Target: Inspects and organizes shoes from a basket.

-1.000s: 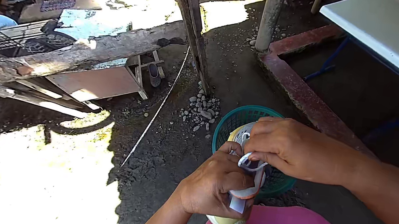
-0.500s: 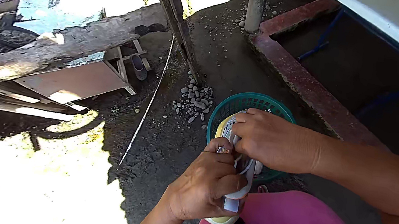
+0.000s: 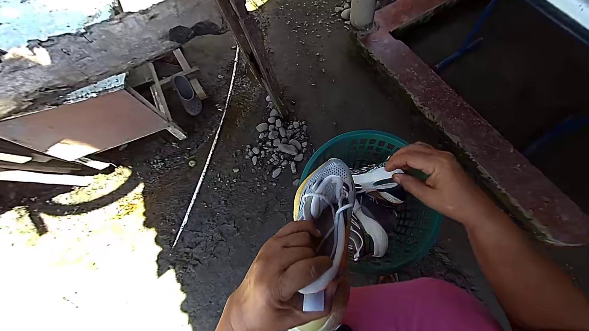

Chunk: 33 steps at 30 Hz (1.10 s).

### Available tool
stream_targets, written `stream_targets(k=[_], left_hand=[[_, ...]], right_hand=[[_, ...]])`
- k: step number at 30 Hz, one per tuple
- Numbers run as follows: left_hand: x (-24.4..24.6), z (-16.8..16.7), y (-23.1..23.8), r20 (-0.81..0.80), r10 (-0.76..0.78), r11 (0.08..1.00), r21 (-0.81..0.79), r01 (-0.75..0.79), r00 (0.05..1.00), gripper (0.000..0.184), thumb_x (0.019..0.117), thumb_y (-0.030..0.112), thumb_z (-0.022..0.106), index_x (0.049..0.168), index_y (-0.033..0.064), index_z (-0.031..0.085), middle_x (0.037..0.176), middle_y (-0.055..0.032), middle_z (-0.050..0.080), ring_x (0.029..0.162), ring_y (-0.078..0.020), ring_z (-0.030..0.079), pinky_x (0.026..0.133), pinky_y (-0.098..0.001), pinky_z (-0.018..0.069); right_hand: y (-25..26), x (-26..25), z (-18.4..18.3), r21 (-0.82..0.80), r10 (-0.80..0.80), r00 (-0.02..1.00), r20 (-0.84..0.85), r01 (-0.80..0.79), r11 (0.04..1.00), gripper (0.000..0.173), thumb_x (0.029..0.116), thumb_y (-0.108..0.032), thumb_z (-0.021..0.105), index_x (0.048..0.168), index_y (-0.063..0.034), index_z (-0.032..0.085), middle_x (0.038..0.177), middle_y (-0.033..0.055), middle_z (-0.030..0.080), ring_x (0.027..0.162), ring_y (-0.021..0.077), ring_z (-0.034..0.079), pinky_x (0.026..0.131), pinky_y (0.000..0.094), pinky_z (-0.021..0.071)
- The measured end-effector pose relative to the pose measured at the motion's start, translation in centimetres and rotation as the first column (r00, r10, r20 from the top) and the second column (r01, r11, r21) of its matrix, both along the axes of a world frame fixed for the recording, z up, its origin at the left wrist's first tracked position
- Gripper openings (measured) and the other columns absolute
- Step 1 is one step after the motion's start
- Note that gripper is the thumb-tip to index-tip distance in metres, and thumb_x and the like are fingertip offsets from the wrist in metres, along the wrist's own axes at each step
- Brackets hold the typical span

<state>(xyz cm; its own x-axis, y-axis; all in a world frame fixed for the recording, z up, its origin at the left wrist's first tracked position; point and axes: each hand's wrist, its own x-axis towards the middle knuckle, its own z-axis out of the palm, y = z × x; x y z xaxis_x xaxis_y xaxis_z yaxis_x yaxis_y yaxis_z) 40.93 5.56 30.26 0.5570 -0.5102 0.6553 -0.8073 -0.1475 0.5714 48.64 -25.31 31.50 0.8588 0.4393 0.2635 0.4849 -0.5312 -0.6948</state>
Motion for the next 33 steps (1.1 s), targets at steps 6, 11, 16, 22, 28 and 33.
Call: stream_targets(k=[6,11,16,22,28,33], left_hand=[[-0.4,-2.4,1.3,0.02,0.174,0.984,0.036,-0.175,0.985,0.019,0.0927,0.029,0.071,0.093,0.0126,0.062,0.07,0.0013,0.054,0.076,-0.0118,0.06,0.094,-0.033,0.0516],[-0.6,-4.5,2.8,-0.003,0.309,0.95,0.053,-0.309,0.951,0.021,0.0923,0.031,0.071,0.091,0.0128,0.061,0.071,0.0023,0.055,0.077,-0.0099,0.06,0.092,-0.0297,0.0522],[-1.2,-6.2,4.2,-0.063,0.383,0.922,0.092,-0.377,0.922,0.018,0.0924,0.028,0.071,0.09,0.0123,0.062,0.074,0.0025,0.06,0.081,-0.0085,0.063,0.094,-0.0284,0.0518],[-1.6,-6.7,5.1,-0.094,0.45,0.891,0.117,-0.439,0.888,0.018,0.0933,0.028,0.07,0.09,0.0119,0.063,0.077,0.0028,0.062,0.084,-0.0072,0.064,0.093,-0.0274,0.052],[-1.1,-6.3,4.9,-0.063,0.464,0.884,0.099,-0.457,0.884,0.018,0.093,0.029,0.07,0.089,0.0126,0.062,0.075,0.0031,0.062,0.082,-0.0076,0.064,0.092,-0.0287,0.0529],[-1.1,-6.7,4.0,-0.085,0.458,0.888,0.092,-0.45,0.885,0.017,0.0923,0.028,0.07,0.089,0.0128,0.063,0.075,0.0036,0.062,0.082,-0.0076,0.064,0.09,-0.0281,0.0528]], right_hand=[[-3.6,2.5,-20.7,-0.69,-0.529,0.549,-0.647,-0.126,0.713,0.057,0.0943,-0.033,0.074,0.129,0.0107,0.06,0.132,0.0324,0.059,0.127,0.047,0.056,0.104,0.065,0.0438],[-2.5,2.5,-30.4,-0.793,-0.669,0.589,-0.454,0.076,0.605,0.085,0.0874,-0.031,0.079,0.151,0.0091,0.039,0.158,0.0295,0.036,0.149,0.0456,0.032,0.115,0.0584,0.0377],[-1.9,2.9,-34.2,-0.82,-0.652,0.635,-0.414,0.051,0.571,0.086,0.0833,-0.039,0.082,0.148,0.0047,0.045,0.157,0.0266,0.04,0.148,0.0443,0.033,0.115,0.0589,0.0363],[-2.0,3.5,-33.7,-0.788,-0.63,0.626,-0.459,0.041,0.614,0.059,0.0927,-0.031,0.074,0.136,0.0054,0.058,0.145,0.0281,0.053,0.139,0.0462,0.046,0.107,0.0595,0.0443],[-2.0,4.1,-31.3,-0.779,-0.579,0.682,-0.447,0.022,0.627,0.048,0.097,-0.029,0.068,0.135,-0.0002,0.062,0.141,0.0247,0.058,0.136,0.0429,0.05,0.109,0.058,0.0426],[-1.7,3.6,-30.6,-0.803,-0.668,0.598,-0.444,0.066,0.592,0.059,0.094,-0.025,0.072,0.141,0.0064,0.054,0.15,0.0277,0.048,0.141,0.0443,0.045,0.107,0.0586,0.0449]])
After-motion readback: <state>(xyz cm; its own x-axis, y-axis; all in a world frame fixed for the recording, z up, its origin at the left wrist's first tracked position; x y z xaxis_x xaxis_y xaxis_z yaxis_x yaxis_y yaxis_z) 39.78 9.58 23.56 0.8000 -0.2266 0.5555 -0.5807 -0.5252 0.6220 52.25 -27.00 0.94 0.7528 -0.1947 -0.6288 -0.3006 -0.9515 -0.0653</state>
